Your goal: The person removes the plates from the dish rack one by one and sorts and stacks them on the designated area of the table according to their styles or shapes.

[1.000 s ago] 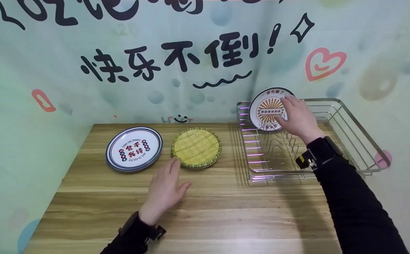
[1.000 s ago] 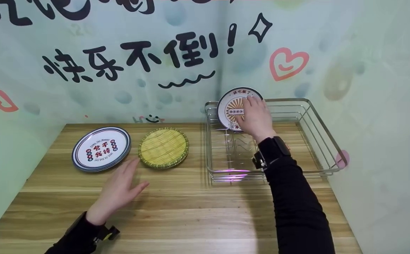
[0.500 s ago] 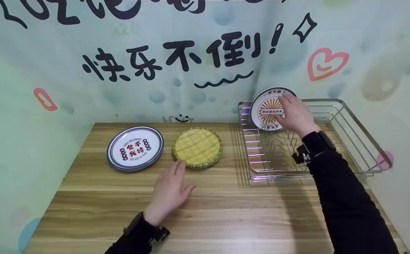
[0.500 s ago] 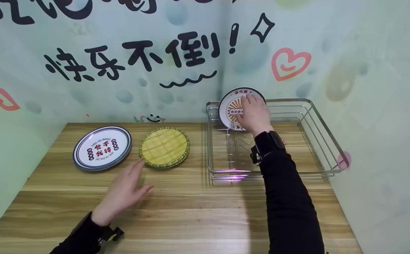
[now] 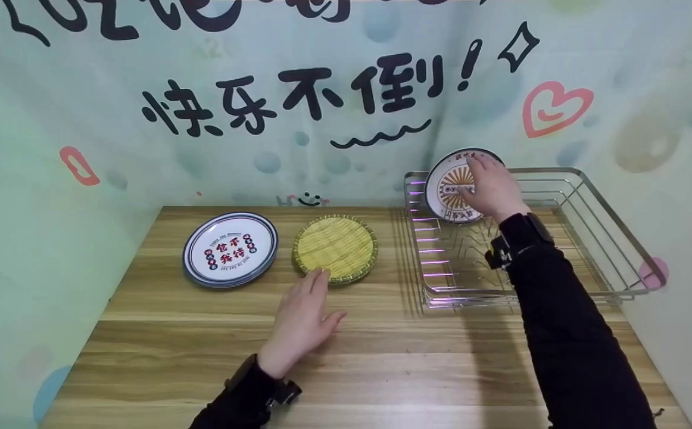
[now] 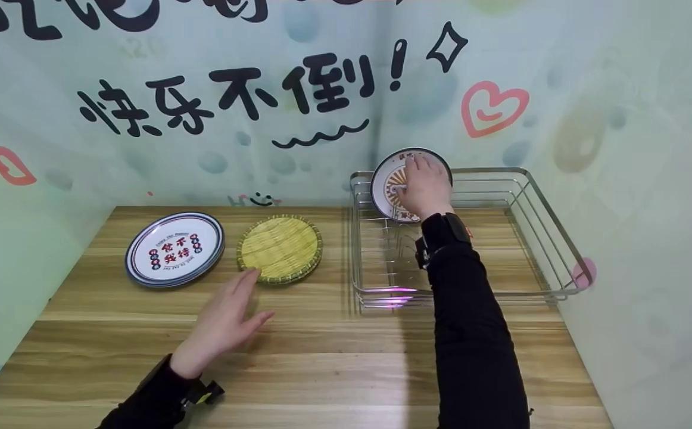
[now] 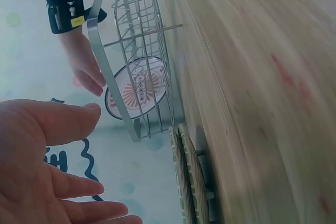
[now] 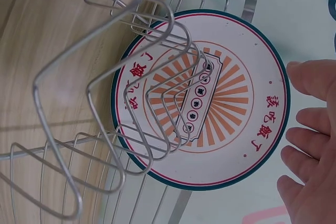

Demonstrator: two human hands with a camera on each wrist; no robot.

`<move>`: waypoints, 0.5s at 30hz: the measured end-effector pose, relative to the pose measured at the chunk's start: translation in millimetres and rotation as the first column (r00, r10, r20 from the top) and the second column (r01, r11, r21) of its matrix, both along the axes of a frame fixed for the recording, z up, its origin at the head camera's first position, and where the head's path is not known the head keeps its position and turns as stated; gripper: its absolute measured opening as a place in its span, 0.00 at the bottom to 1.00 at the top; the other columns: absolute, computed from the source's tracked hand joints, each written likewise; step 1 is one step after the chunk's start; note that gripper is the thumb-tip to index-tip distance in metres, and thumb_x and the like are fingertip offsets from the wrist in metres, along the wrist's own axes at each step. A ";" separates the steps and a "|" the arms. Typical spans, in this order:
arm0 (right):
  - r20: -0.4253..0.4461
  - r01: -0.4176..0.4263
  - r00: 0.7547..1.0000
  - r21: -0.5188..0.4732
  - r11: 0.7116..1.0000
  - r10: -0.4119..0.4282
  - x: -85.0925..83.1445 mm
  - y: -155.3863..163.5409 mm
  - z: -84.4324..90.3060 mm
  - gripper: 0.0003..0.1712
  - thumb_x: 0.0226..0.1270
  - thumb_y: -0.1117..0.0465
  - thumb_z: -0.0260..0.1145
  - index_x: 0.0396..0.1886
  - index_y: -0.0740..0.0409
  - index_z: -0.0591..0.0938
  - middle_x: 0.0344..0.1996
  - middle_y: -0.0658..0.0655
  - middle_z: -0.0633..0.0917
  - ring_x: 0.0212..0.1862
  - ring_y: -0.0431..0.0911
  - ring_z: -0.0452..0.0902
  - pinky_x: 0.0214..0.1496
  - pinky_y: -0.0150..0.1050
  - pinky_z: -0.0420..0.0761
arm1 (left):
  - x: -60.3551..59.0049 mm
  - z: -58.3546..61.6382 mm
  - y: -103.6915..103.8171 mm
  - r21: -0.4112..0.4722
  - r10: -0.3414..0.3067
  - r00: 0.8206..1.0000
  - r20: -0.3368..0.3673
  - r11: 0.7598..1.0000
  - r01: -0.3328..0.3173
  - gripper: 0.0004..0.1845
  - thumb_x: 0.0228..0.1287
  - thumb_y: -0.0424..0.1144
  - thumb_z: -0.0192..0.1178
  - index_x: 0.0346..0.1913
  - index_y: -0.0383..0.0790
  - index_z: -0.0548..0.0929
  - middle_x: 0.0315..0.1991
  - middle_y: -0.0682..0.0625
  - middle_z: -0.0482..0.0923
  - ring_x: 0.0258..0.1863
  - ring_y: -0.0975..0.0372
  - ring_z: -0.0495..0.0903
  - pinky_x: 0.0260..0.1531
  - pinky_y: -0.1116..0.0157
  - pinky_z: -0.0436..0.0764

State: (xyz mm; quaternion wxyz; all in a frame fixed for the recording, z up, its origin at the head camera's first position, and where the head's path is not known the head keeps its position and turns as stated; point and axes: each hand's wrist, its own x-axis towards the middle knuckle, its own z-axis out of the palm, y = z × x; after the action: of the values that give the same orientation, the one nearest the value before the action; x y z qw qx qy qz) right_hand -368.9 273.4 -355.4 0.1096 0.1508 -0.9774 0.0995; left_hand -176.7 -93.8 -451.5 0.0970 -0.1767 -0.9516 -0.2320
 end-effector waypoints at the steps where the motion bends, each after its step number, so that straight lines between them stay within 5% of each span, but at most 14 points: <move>1: 0.004 0.004 1.000 0.002 1.000 -0.004 -1.6 -0.5 -0.1 0.38 0.69 0.58 0.64 0.70 0.77 0.62 0.69 0.76 0.63 0.72 0.65 0.54 0.76 0.54 0.52 | -0.2 0.4 1.1 0.001 -0.002 1.000 0.004 1.000 0.002 0.45 0.59 0.50 0.70 0.71 0.27 0.63 0.69 0.29 0.63 0.65 0.38 0.66 0.65 0.39 0.64; 15: 0.056 0.032 0.998 0.044 0.999 -0.034 -12.8 -6.2 6.5 0.39 0.70 0.58 0.63 0.72 0.74 0.59 0.71 0.75 0.59 0.73 0.66 0.51 0.76 0.55 0.50 | -9.5 5.2 16.3 0.006 -0.027 1.000 0.014 1.000 0.027 0.44 0.60 0.51 0.68 0.71 0.28 0.63 0.70 0.31 0.62 0.68 0.41 0.65 0.67 0.41 0.61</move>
State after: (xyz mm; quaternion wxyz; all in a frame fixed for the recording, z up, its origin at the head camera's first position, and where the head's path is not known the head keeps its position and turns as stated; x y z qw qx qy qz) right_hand -381.7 267.2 -348.9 0.0804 0.1342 -0.9844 0.0809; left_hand -186.2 -77.5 -446.3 0.0877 -0.1875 -0.9491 -0.2374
